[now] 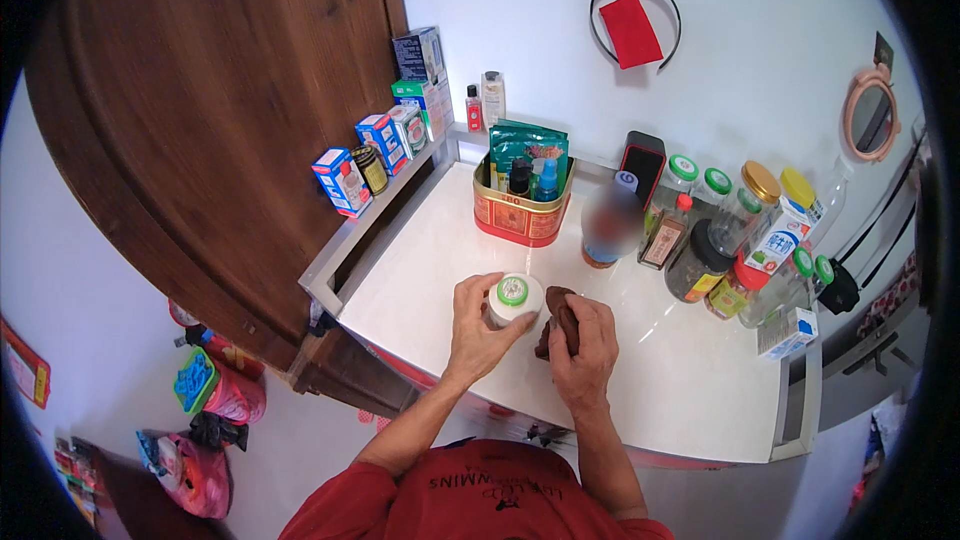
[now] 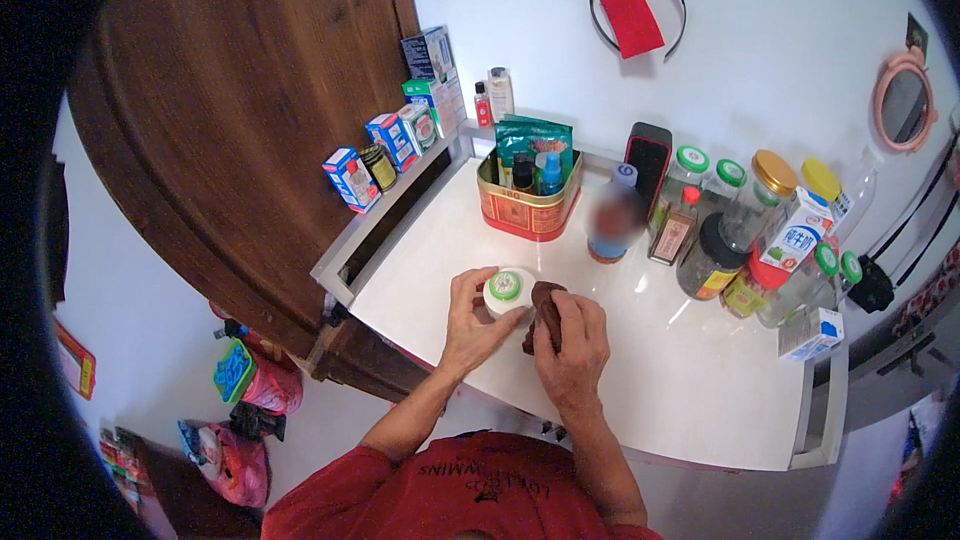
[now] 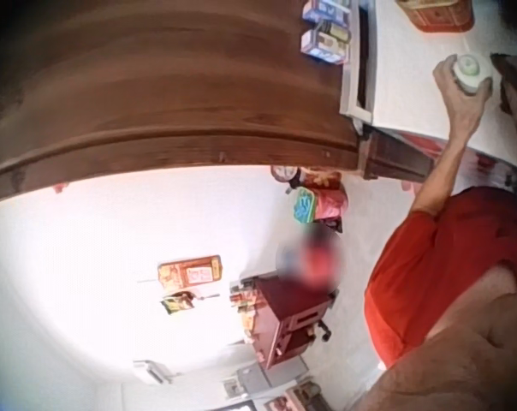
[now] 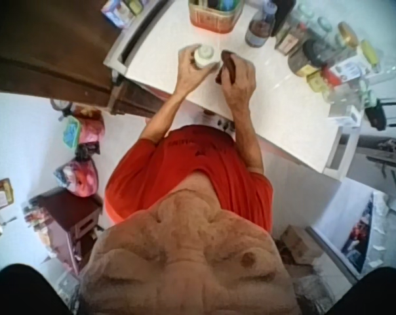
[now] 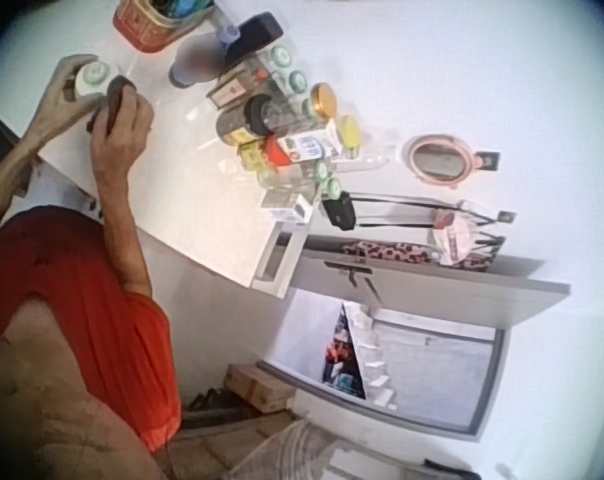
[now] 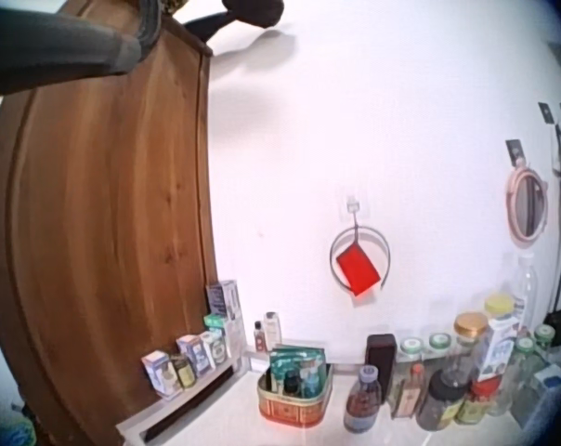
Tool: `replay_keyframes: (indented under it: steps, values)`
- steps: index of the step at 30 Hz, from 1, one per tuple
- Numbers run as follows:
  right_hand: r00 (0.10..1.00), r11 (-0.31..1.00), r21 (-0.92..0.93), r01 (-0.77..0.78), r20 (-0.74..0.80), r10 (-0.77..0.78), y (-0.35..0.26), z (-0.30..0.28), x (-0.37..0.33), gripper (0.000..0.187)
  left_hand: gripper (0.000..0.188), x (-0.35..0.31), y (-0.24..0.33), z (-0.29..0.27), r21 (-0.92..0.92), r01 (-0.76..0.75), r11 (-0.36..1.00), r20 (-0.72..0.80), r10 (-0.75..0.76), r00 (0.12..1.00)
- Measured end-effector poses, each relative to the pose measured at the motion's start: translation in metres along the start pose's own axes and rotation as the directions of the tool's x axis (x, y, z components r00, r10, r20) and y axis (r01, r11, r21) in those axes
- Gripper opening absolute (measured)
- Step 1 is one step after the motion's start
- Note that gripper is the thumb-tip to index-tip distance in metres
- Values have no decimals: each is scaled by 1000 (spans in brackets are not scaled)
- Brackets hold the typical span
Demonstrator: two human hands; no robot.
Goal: The person wipes various small household items on a white countertop using a brown cloth. They handle a green packet, a blue bottle, an orange bottle, a small box, a clear bottle, a white tube, a red bottle, a small jar, a white jar, and a blue box one by one, wiping each with the cloth and placing them back on the counter.
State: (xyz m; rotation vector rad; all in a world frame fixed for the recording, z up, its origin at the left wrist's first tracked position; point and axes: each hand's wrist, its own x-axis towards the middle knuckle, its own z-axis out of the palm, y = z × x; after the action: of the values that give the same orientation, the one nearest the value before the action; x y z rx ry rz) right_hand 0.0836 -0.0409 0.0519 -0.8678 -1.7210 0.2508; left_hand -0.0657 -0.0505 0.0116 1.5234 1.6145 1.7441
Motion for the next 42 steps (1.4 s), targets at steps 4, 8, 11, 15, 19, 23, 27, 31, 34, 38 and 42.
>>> replay_keyframes:
  steps: [4,8,11,15,19,23,27,31,34,38,42]
  values:
    - [1000,999,35,10,20,-10,-1,1,-1,42,47,4,5,-1,69,-49,996,-36,52,998]
    - [996,994,90,69,49,-74,-1,-3,-2,46,45,5,23,-3,179,-127,976,-69,141,988]
    - [983,975,168,147,80,-162,-7,-4,3,49,46,1,45,-12,275,-397,876,-39,423,905]
    - [982,970,237,49,165,-90,-23,-3,12,43,45,-16,62,-17,135,-311,941,-10,316,949]
    - [928,896,357,-265,347,137,-8,-12,18,32,42,-23,72,-14,90,-414,906,114,403,908]
    - [979,974,225,30,188,-73,-21,-12,8,35,40,-23,52,-14,-236,115,965,258,-52,965]
    - [912,934,64,352,199,-358,-23,-18,-2,41,41,-17,60,-20,-327,247,912,269,-160,950]
    - [885,912,103,397,221,-410,-22,-25,2,39,41,-18,57,-22,-332,208,920,318,-99,943]
    - [931,941,219,259,204,-304,-17,-25,16,33,43,-19,70,-24,-332,189,924,345,-68,936]
    - [940,815,508,-281,318,126,-23,-27,18,23,47,-23,74,-14,-477,162,864,288,-20,957]
    - [789,385,689,-614,540,292,-29,-32,13,38,49,-19,74,-13,-302,-192,934,112,235,965]
